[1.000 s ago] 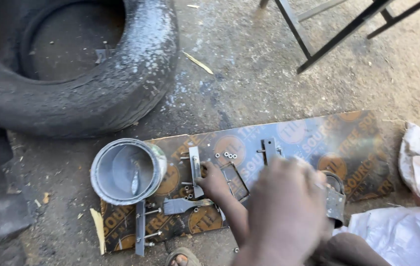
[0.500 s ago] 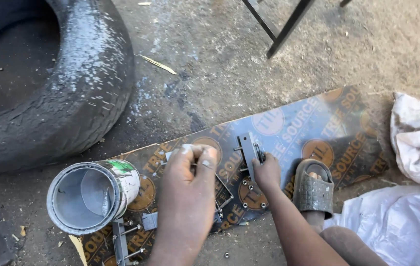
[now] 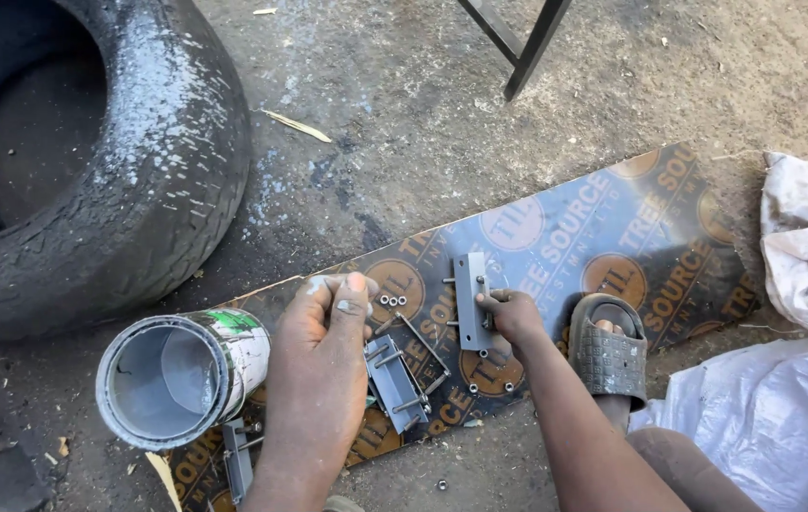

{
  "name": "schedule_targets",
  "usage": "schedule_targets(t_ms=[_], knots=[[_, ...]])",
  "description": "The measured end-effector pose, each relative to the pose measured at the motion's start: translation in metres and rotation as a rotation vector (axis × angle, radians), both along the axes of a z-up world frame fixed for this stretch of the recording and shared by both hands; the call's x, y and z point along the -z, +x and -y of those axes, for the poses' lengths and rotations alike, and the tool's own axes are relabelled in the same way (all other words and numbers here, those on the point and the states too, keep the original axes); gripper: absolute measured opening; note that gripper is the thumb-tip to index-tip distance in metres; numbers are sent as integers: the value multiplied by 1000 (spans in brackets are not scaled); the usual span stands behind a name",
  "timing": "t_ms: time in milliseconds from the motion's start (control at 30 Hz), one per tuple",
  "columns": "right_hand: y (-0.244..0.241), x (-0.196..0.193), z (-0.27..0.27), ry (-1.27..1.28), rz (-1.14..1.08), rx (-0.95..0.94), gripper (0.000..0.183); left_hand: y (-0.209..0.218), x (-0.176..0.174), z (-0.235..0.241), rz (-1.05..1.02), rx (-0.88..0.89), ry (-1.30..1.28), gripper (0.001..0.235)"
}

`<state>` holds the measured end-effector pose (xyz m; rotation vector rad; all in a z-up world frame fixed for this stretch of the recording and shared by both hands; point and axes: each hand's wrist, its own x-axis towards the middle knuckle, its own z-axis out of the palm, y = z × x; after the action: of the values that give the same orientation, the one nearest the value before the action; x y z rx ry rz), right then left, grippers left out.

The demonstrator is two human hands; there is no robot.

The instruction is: Assembling small metal plates and bolts into a mechanical structure on a wooden board placed on the ground.

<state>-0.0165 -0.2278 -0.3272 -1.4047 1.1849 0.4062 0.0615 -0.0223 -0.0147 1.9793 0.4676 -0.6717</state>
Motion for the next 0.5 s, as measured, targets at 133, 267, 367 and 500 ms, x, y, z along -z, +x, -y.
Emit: schedule_targets(t_ms=[133,267,367,500], knots=[[10,-24,-9,2,-15,12,33,-3,3,-2,47,-26,7,29],[17,-30,-13,-221,-52,-269,27,-7,0,-5,51,-17,-7,27],[31,-75,-23,-520,-203,-618,35,-7,7,-9,124,60,6,20],[50,-100,-22,-928,68,-1178,32,-6,22,-19,401,433,307,13]])
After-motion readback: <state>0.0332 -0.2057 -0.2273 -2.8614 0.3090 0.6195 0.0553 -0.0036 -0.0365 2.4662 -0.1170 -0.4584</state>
